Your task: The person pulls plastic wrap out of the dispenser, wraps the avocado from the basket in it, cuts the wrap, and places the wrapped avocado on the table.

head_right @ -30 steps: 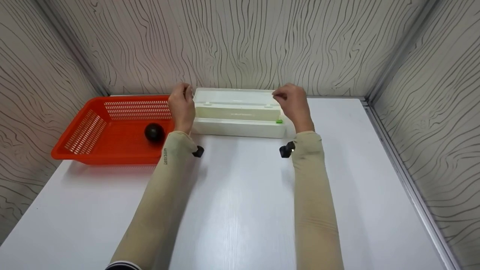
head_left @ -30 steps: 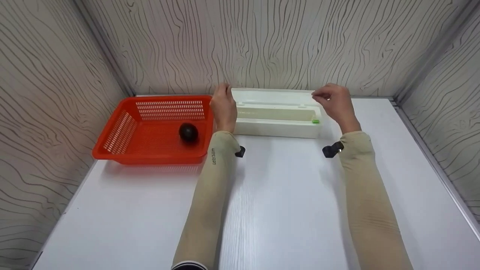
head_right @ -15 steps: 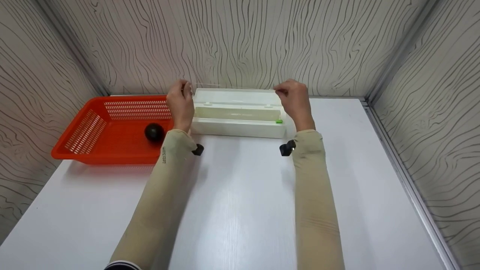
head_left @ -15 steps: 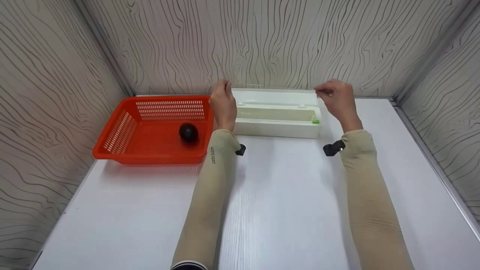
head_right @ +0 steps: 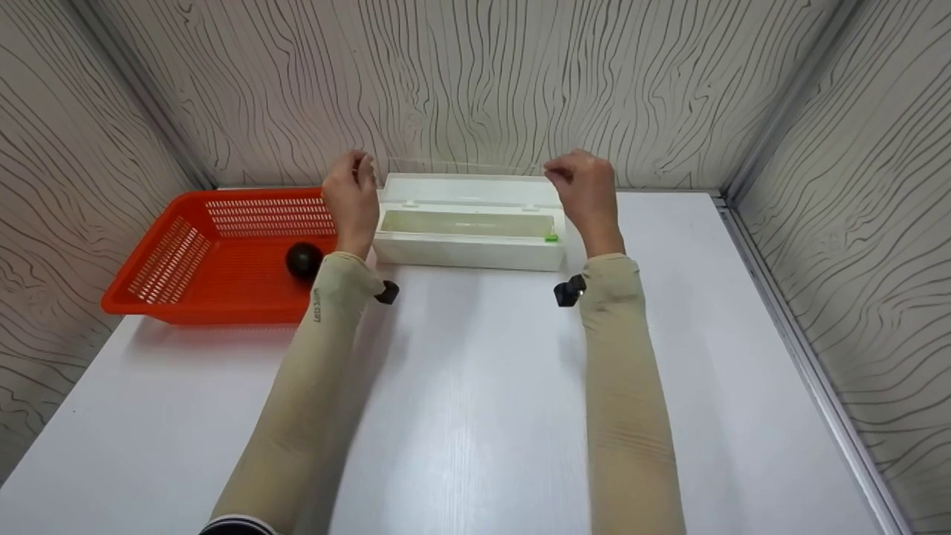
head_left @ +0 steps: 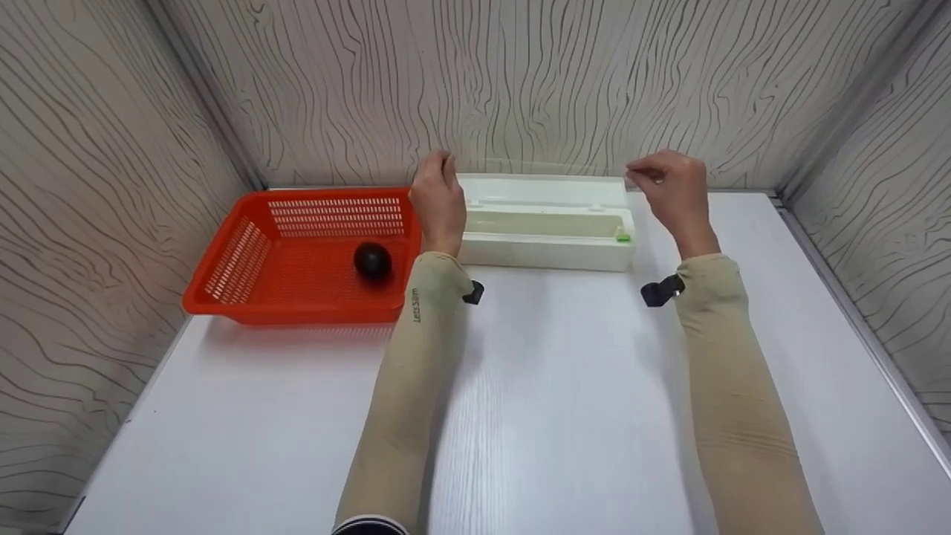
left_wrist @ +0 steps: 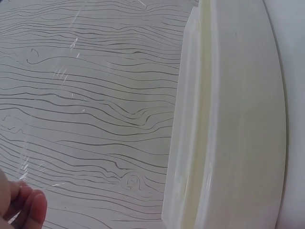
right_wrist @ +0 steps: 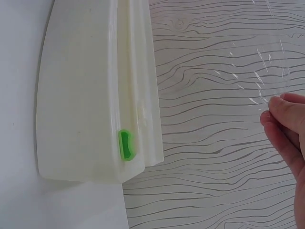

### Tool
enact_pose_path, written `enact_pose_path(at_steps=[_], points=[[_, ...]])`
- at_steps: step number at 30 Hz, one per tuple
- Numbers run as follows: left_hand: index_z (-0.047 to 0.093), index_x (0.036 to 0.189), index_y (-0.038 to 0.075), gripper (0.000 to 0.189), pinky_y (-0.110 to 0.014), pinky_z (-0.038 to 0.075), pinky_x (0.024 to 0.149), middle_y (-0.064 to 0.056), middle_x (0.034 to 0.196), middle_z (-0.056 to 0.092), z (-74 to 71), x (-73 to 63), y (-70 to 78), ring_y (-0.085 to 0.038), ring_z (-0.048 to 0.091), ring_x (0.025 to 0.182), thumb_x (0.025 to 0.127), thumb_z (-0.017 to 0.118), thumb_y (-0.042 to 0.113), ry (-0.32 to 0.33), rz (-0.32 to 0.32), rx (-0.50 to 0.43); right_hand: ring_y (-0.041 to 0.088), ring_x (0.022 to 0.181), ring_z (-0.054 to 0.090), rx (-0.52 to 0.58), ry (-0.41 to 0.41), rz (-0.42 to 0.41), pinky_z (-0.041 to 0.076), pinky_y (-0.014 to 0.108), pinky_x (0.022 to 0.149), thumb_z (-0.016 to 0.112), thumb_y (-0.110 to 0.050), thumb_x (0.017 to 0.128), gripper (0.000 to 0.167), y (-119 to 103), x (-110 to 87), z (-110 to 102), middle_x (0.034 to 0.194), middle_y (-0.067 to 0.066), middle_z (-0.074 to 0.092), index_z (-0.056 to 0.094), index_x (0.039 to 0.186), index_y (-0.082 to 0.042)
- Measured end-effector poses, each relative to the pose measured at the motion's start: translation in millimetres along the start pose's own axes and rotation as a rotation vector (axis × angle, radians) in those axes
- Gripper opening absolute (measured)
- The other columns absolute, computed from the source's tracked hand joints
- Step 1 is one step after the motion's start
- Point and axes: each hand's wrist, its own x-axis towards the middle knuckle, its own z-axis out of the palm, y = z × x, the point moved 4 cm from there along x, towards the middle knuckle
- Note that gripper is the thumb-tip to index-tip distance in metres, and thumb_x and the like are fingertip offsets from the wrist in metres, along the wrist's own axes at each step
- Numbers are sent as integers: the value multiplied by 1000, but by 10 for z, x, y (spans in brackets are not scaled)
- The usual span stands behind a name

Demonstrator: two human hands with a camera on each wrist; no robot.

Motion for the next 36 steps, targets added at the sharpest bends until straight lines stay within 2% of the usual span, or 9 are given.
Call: enact_pose_path(at_steps=[8, 13, 18, 23, 28, 32, 36], points=[[67, 108, 4, 19, -36, 55, 85, -9, 101, 67, -79, 36, 89, -21, 63, 93, 109, 53, 17, -33, 17, 5, 27, 93, 74, -17, 15, -36, 41, 2, 79, 72, -5, 96, 11, -48, -37, -91, 100, 14, 78, 81, 104, -4], [69, 106, 5, 18, -38, 55, 87, -10, 102, 69, -191, 22, 143, -23, 65, 96, 108, 55, 17, -101, 38, 45, 28, 90, 75, -40, 14, -77, 40, 2, 78, 73, -4, 95, 11, -92, -99, -150, 98, 14, 78, 81, 102, -4], [71, 106, 3, 18, -38, 56, 83, -10, 100, 72, -327, -63, 157, -23, 67, 92, 107, 57, 14, -181, 78, 96, 29, 86, 75, -36, -2, -140, 38, 0, 77, 75, -1, 93, 9, -110, -217, -197, 94, 14, 77, 81, 100, -3], [72, 105, 2, 14, -39, 57, 85, -11, 99, 73, -493, -215, 153, -24, 69, 91, 104, 61, 10, -256, 123, 150, 29, 84, 75, -35, -53, -199, 41, 4, 76, 76, 2, 90, 11, -158, -395, -229, 92, 14, 77, 81, 99, -2], [72, 103, 3, 11, -40, 59, 87, -12, 96, 73, -641, -432, 120, -28, 70, 91, 103, 62, 8, -324, 166, 224, 26, 79, 74, -46, -117, -260, 49, 14, 73, 79, 4, 87, 12, -221, -583, -243, 87, 12, 76, 80, 96, -3], [72, 101, 3, 12, -42, 59, 82, -14, 91, 71, -713, -609, 99, -31, 68, 83, 103, 62, 9, -356, 234, 310, 23, 79, 73, -42, -164, -298, 52, 19, 72, 79, 9, 84, 15, -253, -716, -246, 85, 11, 75, 80, 93, -3], [71, 103, 2, 10, -40, 61, 82, -15, 91, 71, -751, -805, 57, -31, 68, 81, 102, 63, 7, -376, 279, 383, 21, 79, 73, -33, -222, -310, 54, 25, 69, 81, 11, 81, 18, -261, -852, -232, 87, 10, 76, 80, 92, -2]])
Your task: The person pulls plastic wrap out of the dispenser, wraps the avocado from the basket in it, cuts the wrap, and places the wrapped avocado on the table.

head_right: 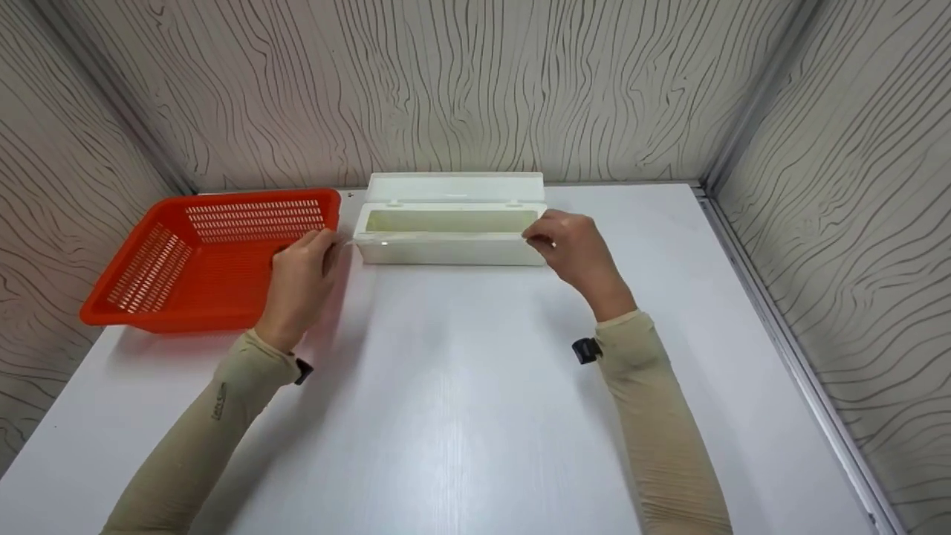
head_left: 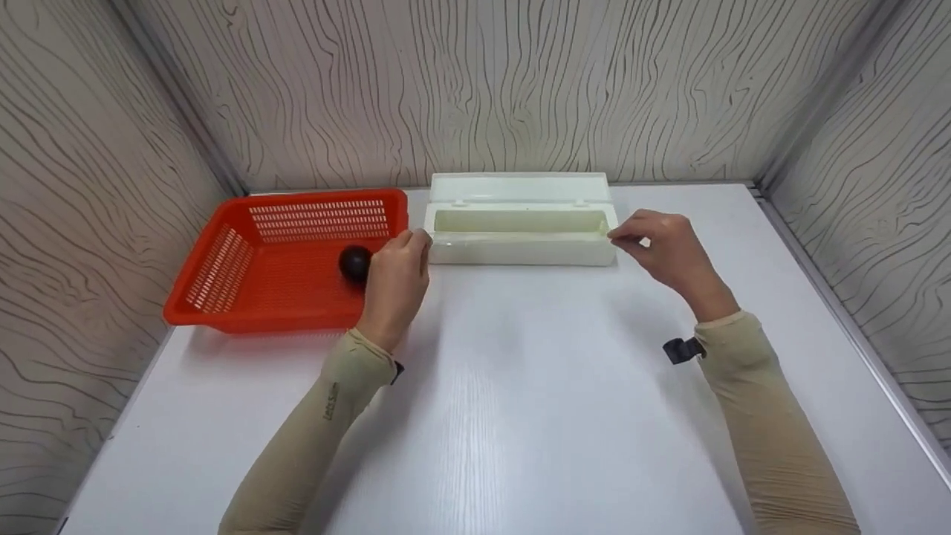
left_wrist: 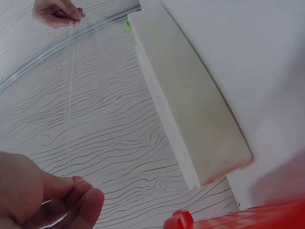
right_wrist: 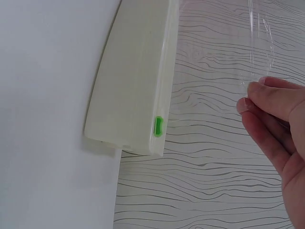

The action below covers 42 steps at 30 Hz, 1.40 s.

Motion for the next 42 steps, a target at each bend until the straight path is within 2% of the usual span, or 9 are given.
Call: enact_pose_path(at_steps=[3, 7, 11, 14, 20, 23, 29, 33, 42], points=[[70, 111, 0, 13, -40, 63, 83, -17, 95, 72, 61, -143, 15, -31, 71, 83, 99, 66, 4, 6, 52, 97, 21, 78, 73, -10, -38, 2, 57, 34, 67, 82, 11, 79, 19, -25, -85, 38, 89, 9, 77, 80, 92, -3], [69, 119, -2, 24, -40, 64, 76, -18, 97, 71, 156, -321, 42, -30, 71, 80, 95, 69, -1, 50, 152, 247, 25, 81, 76, -46, -86, 14, 60, 42, 68, 84, 9, 78, 20, -48, -190, 86, 91, 9, 79, 81, 92, -5], [70, 112, -2, 21, -37, 64, 72, -17, 94, 69, 220, -466, 43, -28, 68, 78, 91, 73, -1, 77, 227, 350, 29, 86, 78, -95, -118, -8, 62, 45, 72, 85, 6, 78, 18, -81, -264, 131, 94, 9, 80, 81, 91, -6], [69, 105, -1, 16, -36, 64, 71, -16, 92, 69, 252, -530, 26, -27, 68, 78, 89, 73, -1, 77, 263, 392, 29, 86, 78, -121, -124, -24, 63, 45, 72, 85, 5, 78, 18, -104, -300, 163, 93, 9, 80, 81, 90, -7], [71, 96, 0, 10, -35, 62, 63, -13, 84, 70, 316, -615, -27, -26, 70, 73, 88, 76, 3, 46, 316, 396, 26, 80, 76, -151, -176, -21, 62, 42, 69, 85, 5, 79, 16, -90, -368, 278, 88, 7, 79, 81, 88, -8], [73, 92, 2, 4, -35, 59, 56, -12, 81, 72, 361, -649, -39, -25, 68, 69, 88, 75, 3, 20, 362, 429, 25, 80, 76, -156, -217, -9, 61, 41, 70, 84, 4, 80, 15, -70, -392, 338, 87, 6, 78, 82, 88, -8], [77, 91, 6, 3, -35, 58, 53, -9, 80, 75, 441, -683, -34, -24, 67, 68, 89, 75, 6, -41, 417, 502, 25, 80, 76, -165, -272, 14, 62, 41, 72, 84, 4, 81, 15, -57, -429, 420, 87, 7, 78, 82, 89, -8], [77, 90, 8, 7, -34, 56, 51, -8, 78, 74, 493, -697, -28, -23, 66, 68, 88, 73, 3, -73, 443, 537, 26, 80, 76, -174, -278, 13, 62, 42, 70, 84, 5, 80, 15, -42, -482, 472, 86, 8, 78, 82, 89, -7], [76, 81, 9, 12, -33, 50, 46, -7, 70, 70, 608, -692, -83, -23, 64, 64, 85, 72, -1, -82, 432, 575, 27, 78, 74, -186, -281, -32, 61, 42, 69, 82, 6, 81, 14, -15, -484, 569, 82, 7, 74, 81, 86, -8]])
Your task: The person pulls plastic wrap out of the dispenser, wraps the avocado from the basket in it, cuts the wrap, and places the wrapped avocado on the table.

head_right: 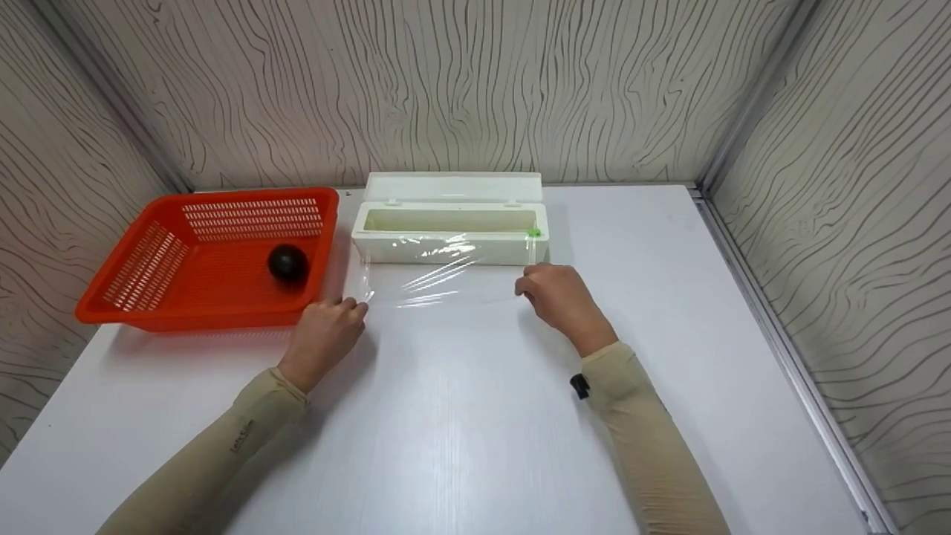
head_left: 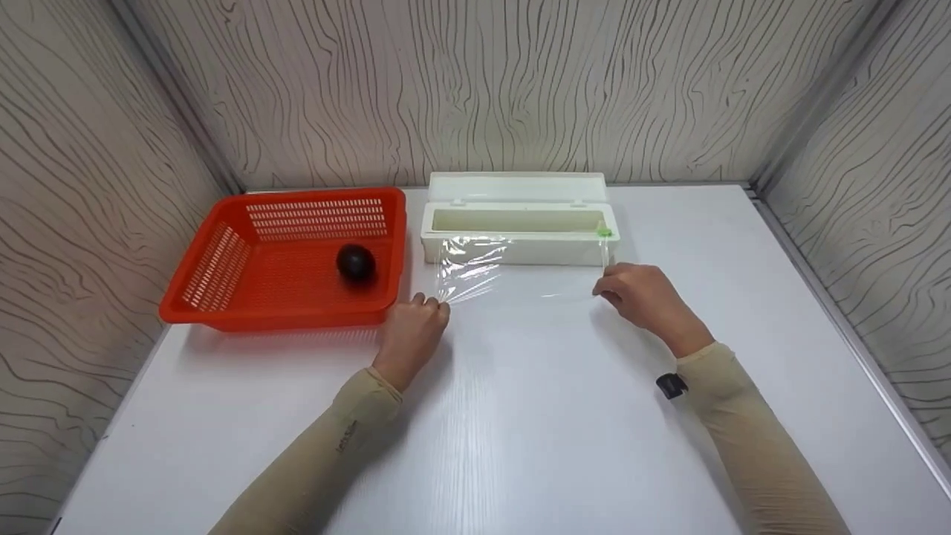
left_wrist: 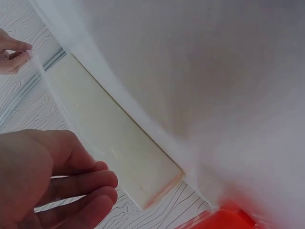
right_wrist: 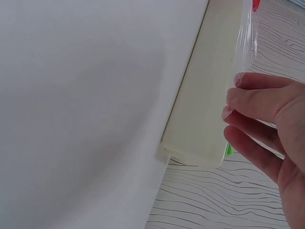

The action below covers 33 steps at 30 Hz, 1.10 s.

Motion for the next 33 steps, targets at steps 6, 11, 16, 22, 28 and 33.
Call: enact_pose_path(at_steps=[6, 11, 16, 22, 28, 33], points=[[74, 78, 9, 10, -34, 49, 45, -7, 69, 70, 39, -8, -11, -23, 64, 63, 83, 71, 0, 0, -12, -19, 26, 77, 73, 36, -42, 25, 60, 42, 69, 80, 3, 85, 12, 4, -6, 10, 86, 8, 75, 81, 93, -6], [72, 78, 7, 8, -35, 52, 48, -8, 70, 69, 67, -10, -33, -25, 65, 64, 81, 71, -1, -12, -31, -51, 25, 81, 74, 169, 1, 99, 61, 43, 71, 75, 3, 89, 12, 85, 0, -30, 92, 9, 76, 80, 98, -2], [73, 76, 5, 9, -37, 53, 50, -11, 67, 68, 77, -10, -45, -27, 65, 62, 81, 71, -2, -49, -63, -88, 29, 88, 75, 333, 29, 250, 63, 37, 74, 71, -1, 94, 13, 279, -3, -59, 96, 12, 77, 79, 105, -2], [72, 104, 1, 12, -42, 60, 70, -15, 91, 75, 130, 80, -78, -32, 70, 81, 94, 68, 8, -132, -178, -234, 35, 91, 74, 472, -19, 481, 56, 17, 67, 63, -19, 104, 24, 517, 23, -77, 103, 19, 75, 74, 117, -2], [46, 151, 4, 54, -48, 47, 112, -17, 141, 61, 312, 299, -106, -38, 61, 125, 105, 57, 31, -317, -429, -588, 39, 110, 70, 594, -77, 676, 62, 34, 88, 52, -38, 108, 49, 681, 125, -7, 122, 25, 68, 63, 132, 4], [35, 157, 0, 64, -50, 39, 120, -21, 150, 51, 458, 477, -153, -40, 52, 134, 105, 58, 31, -269, -643, -783, 29, 112, 69, 771, -161, 769, 59, 36, 96, 51, -45, 108, 58, 724, 219, 183, 124, 23, 69, 62, 132, 7]])
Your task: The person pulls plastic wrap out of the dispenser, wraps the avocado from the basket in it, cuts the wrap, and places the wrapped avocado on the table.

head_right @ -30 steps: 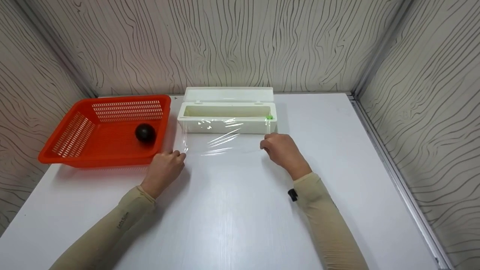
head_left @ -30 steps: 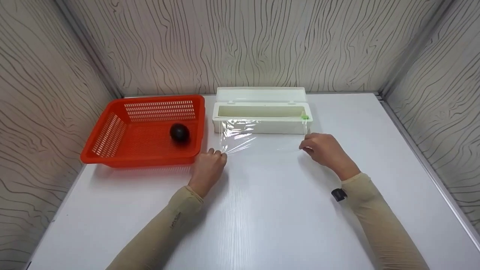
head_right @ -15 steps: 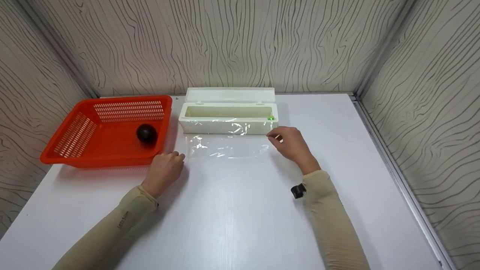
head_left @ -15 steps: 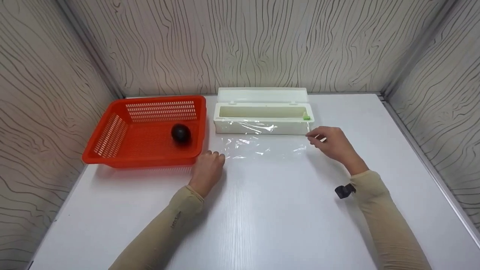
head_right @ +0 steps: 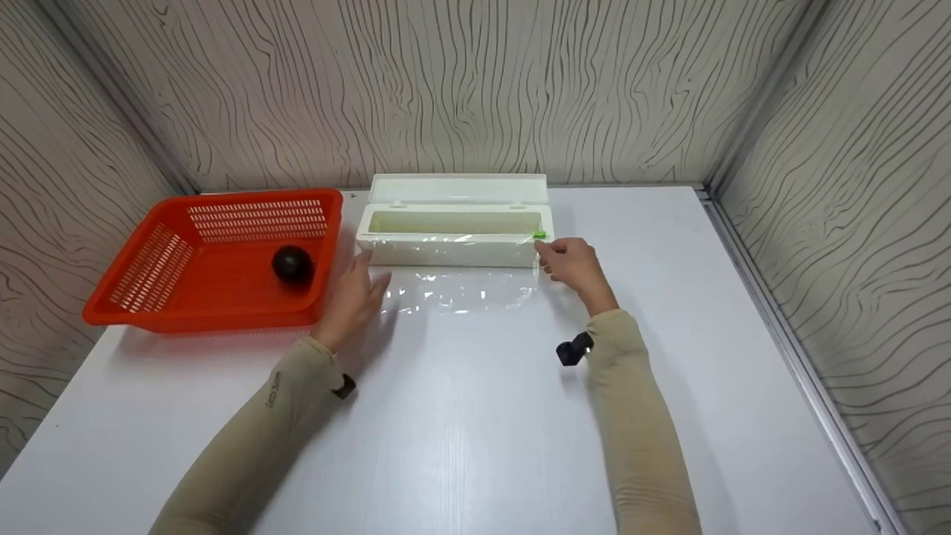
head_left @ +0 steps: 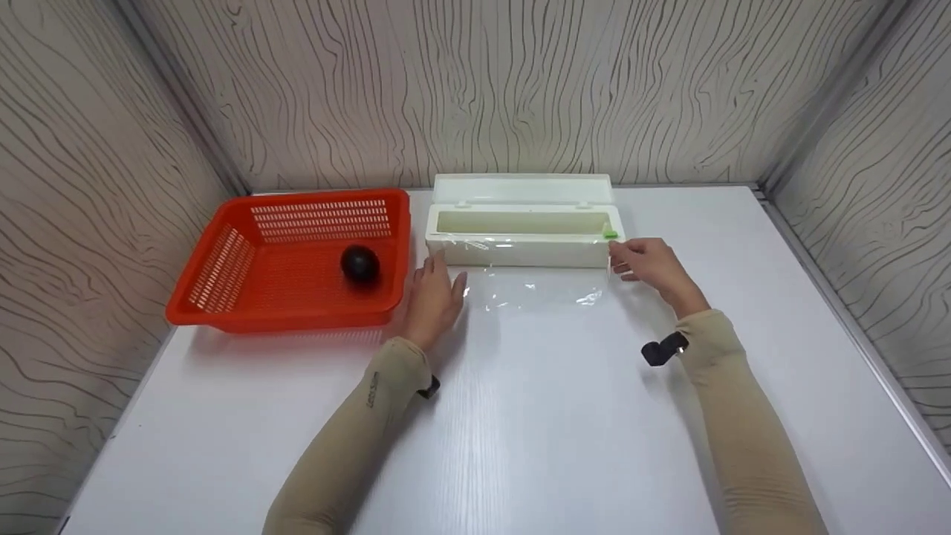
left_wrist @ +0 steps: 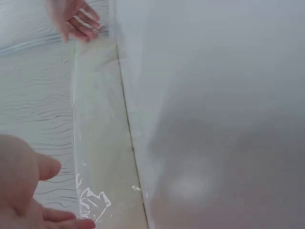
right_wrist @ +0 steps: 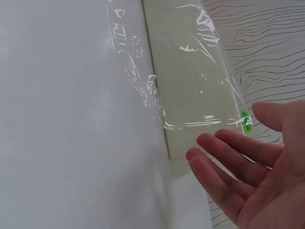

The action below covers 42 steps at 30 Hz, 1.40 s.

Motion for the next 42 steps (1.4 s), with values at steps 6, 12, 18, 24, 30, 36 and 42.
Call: enact_pose_path(at_steps=[6, 12, 18, 24, 30, 36, 42], points=[[30, 158, -1, 68, -47, 37, 122, -23, 153, 50, 65, 159, -52, -38, 51, 139, 105, 58, 32, -16, -180, -145, 8, 76, 69, 47, 27, -29, 60, 22, 72, 60, -41, 105, 50, -1, 113, 113, 86, 1, 74, 70, 120, 6], [28, 155, -2, 65, -47, 41, 120, -25, 148, 53, 69, 327, -134, -34, 56, 133, 106, 53, 32, -109, -293, -348, 6, 67, 65, 85, 69, -115, 58, 20, 65, 63, -31, 105, 38, -59, 113, 115, 80, 0, 69, 72, 113, 5], [57, 126, 3, 28, -35, 52, 94, -13, 111, 67, 86, 401, -153, -25, 62, 101, 108, 51, 23, -164, -272, -496, 6, 64, 66, 165, 164, -201, 58, 20, 62, 65, -26, 103, 35, -111, 110, 100, 74, -3, 66, 72, 113, 7], [63, 109, 5, 19, -25, 46, 72, -7, 90, 58, 42, 409, -142, -18, 56, 80, 107, 49, 17, -59, -250, -547, 5, 59, 67, 198, 206, -195, 59, 21, 59, 66, -31, 103, 40, -93, 126, 98, 67, -6, 66, 72, 118, 5], [62, 107, 4, 22, -28, 44, 72, -8, 90, 56, 3, 395, -103, -20, 54, 82, 107, 44, 18, 37, -235, -558, 6, 56, 67, 115, 230, -138, 60, 23, 58, 62, -31, 105, 40, -91, 135, 89, 67, -4, 67, 72, 123, 3], [60, 108, 7, 21, -33, 46, 86, -8, 98, 58, 20, 373, -86, -23, 54, 94, 108, 44, 20, 21, -269, -571, 7, 56, 68, 59, 264, -114, 60, 23, 58, 61, -25, 105, 38, -117, 97, 87, 72, 2, 70, 70, 127, 5], [58, 108, 2, 21, -33, 60, 82, -8, 88, 64, 39, 345, -71, -16, 64, 76, 110, 42, 16, 19, -277, -766, 5, 59, 68, 126, 233, -115, 61, 22, 61, 64, -23, 104, 37, -66, 81, 62, 71, -3, 71, 70, 127, 4]])
